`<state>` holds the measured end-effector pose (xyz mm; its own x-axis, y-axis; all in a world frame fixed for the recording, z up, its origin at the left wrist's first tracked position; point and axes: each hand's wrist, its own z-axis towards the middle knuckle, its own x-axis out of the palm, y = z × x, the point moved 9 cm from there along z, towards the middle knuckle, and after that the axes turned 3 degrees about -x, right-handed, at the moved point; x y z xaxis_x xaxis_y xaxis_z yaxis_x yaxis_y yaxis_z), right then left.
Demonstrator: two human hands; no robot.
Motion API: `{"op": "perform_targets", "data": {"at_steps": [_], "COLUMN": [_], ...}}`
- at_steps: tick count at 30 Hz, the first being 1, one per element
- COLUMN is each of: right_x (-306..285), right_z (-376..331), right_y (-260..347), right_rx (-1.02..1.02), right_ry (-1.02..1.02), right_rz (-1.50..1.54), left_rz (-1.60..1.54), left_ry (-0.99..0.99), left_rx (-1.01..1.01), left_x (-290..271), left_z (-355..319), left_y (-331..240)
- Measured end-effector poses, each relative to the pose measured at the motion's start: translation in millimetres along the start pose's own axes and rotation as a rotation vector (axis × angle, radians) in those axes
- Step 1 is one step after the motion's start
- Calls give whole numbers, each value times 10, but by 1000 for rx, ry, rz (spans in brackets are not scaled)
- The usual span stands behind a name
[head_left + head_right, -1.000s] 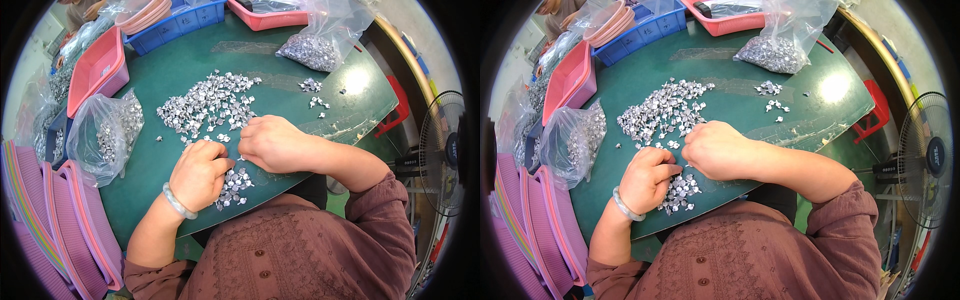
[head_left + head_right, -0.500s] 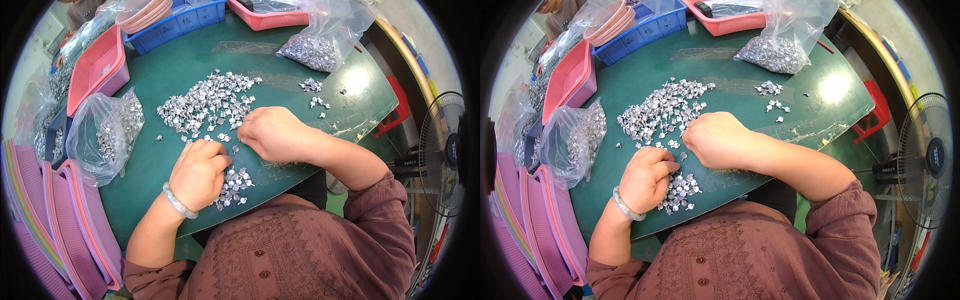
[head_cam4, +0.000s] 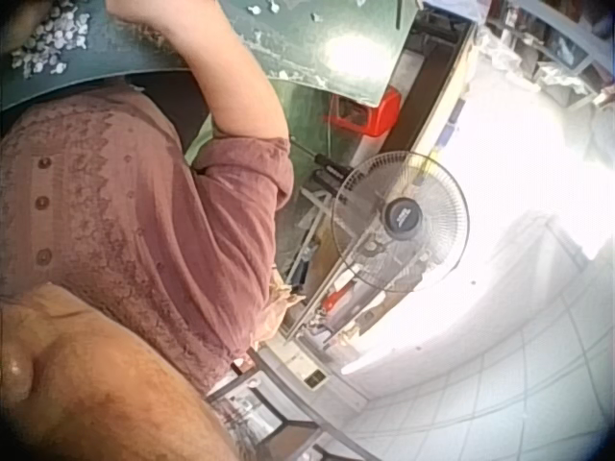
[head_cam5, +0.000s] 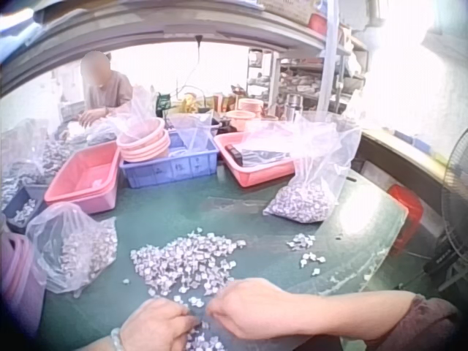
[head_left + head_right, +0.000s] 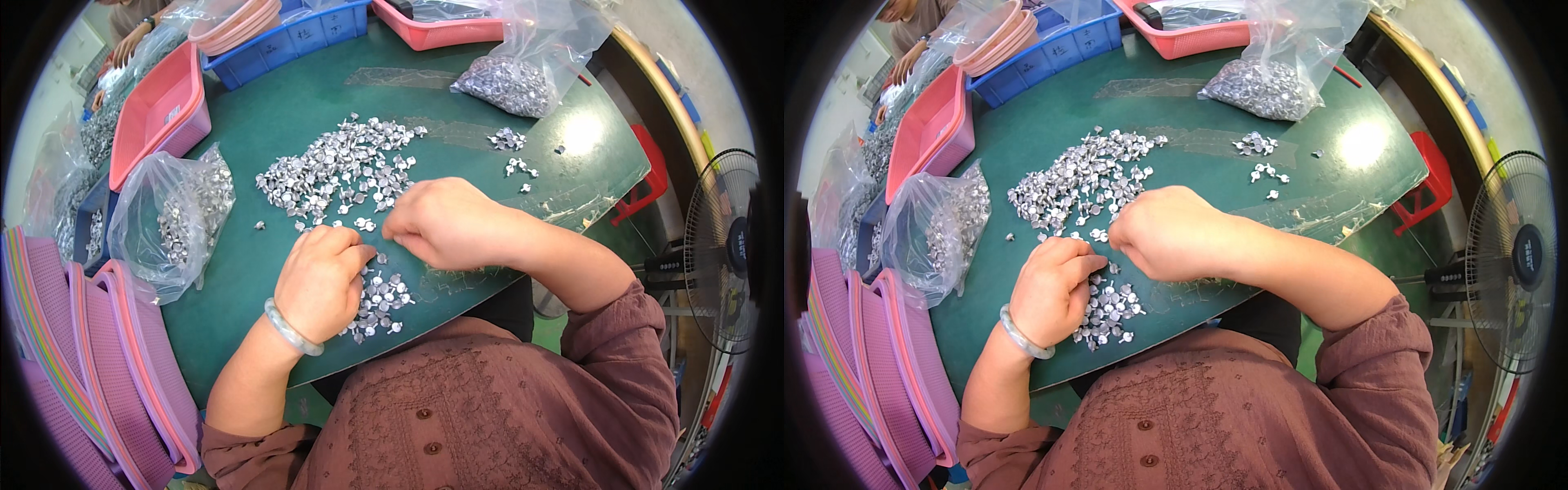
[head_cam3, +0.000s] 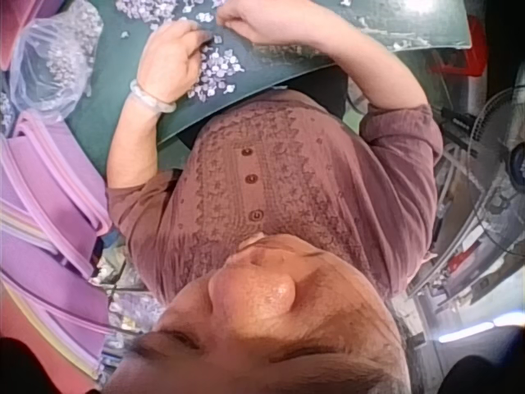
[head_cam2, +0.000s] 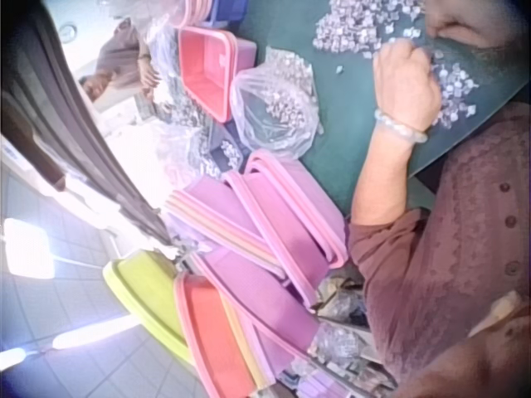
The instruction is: The person sorts through a pile of small metal hardware components on a table, picking them up one by one and grouping them together.
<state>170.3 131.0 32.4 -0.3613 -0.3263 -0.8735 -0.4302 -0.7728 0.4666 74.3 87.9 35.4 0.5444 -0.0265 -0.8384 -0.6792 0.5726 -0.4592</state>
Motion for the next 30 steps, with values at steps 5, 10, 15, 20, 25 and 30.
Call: {"op": "perform_targets", "data": {"at_steps": [5, 10, 15, 20, 25, 30], "right_x": [27, 94, 106, 58, 21, 35], "right_z": [101, 165, 134, 64, 24, 32], "right_y": [15, 14, 71, 119, 88, 115], "right_rx": [-58, -74, -138, -195, -164, -185], "right_ry": [-72, -24, -4, 8, -15, -14], "right_rz": [-141, -128, -99, -83, -82, -81], "left_rz": [6, -37, -19, 18, 9, 10], "left_ry": [95, 124, 132, 112, 61, 64], "left_rx": [-50, -20, -18, -20, -21, -34], "left_x": [56, 65, 56, 40, 7, 5], "left_z": [-4, -26, -22, -20, -16, -16], "left_y": [4, -6, -13, 11, 24, 37]}}
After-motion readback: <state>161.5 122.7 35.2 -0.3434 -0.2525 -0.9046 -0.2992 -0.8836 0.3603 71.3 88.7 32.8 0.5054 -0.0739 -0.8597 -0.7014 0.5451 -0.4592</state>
